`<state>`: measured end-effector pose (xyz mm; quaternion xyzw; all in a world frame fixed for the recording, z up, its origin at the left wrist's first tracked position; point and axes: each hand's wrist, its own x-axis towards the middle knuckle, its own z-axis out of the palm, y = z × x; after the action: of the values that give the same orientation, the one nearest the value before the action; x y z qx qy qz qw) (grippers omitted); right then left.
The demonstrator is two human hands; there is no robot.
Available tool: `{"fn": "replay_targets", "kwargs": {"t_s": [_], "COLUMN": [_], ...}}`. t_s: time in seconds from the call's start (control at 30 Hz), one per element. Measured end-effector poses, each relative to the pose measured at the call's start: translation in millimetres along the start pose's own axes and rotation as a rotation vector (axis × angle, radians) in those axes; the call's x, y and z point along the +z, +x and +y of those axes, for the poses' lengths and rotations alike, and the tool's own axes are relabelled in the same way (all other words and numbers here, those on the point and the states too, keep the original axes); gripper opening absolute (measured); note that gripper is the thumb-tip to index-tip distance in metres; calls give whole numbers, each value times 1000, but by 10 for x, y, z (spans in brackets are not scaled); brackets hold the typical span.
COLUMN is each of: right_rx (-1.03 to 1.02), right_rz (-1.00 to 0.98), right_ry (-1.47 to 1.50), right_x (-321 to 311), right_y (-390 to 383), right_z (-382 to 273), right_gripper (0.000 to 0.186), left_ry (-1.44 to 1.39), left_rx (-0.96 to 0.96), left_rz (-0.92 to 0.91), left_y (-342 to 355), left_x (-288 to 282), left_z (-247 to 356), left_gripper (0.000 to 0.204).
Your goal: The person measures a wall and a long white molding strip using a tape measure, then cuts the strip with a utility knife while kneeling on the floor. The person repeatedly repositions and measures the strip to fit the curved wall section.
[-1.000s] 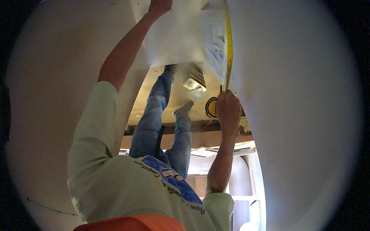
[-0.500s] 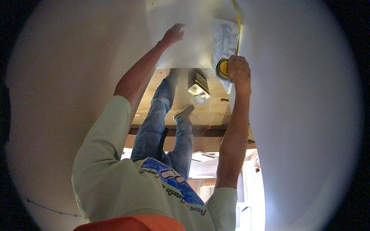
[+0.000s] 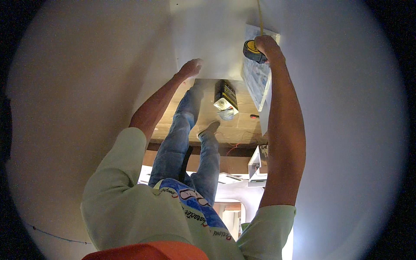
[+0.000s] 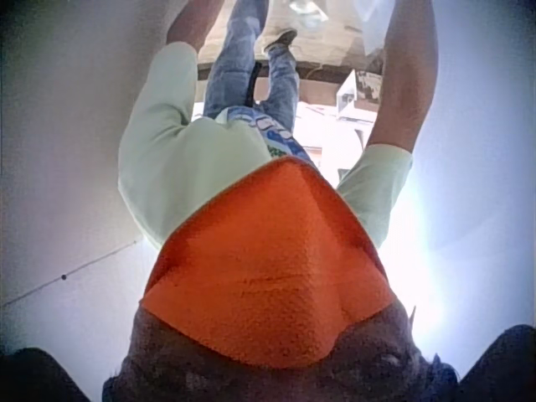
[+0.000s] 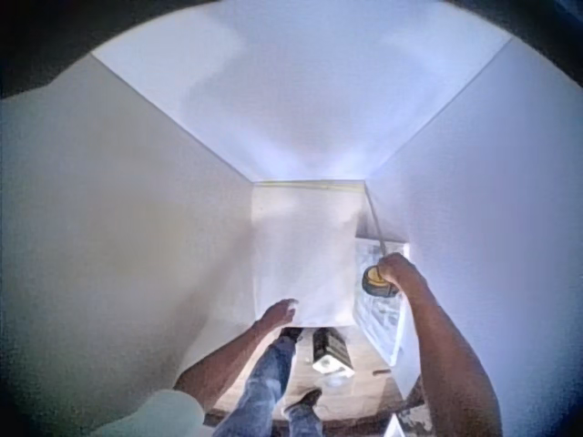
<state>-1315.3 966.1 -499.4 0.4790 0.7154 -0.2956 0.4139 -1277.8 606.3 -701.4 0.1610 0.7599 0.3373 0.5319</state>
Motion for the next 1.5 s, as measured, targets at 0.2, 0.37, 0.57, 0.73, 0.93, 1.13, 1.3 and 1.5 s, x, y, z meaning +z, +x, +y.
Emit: {"fn": "replay_targets", "kwargs": {"t_s": [0.2,0.37,0.57,0.73,0.93,1.13,1.3,1.5], "right_rx": [9,-22,-37,-16,15,-91,-22,73], "right_rz": [-14,0,-19,-5,42,-37,19,30], "right_ry": [-91,-31,-146,-98,-14,-119,-56,-40], "right_x": [-80,-184,-267,-232,-179,-224,-221,-186], "right_y": [13,226,170,107,94,319,338,327], "right_z": [-184,-79,-132,-79,-156,-45,-48,-141], "right_gripper": [42,45,48,46,33,33,39,45], "left_ry": [247,220,178,219,238,284,301,263], "left_rx": [84,-5,-29,11,50,-26,4,-1], "left_rz": [52,41,51,39,40,-8,-1,30], "left_y": [-152,-236,-355,-424,-515,-499,-455,-483], "left_x": [-75,-93,13,174,200,66,49,127], "left_z": [-25,123,161,7,-65,-7,-31,41], "left_gripper": [35,34,33,34,34,32,33,32]}}
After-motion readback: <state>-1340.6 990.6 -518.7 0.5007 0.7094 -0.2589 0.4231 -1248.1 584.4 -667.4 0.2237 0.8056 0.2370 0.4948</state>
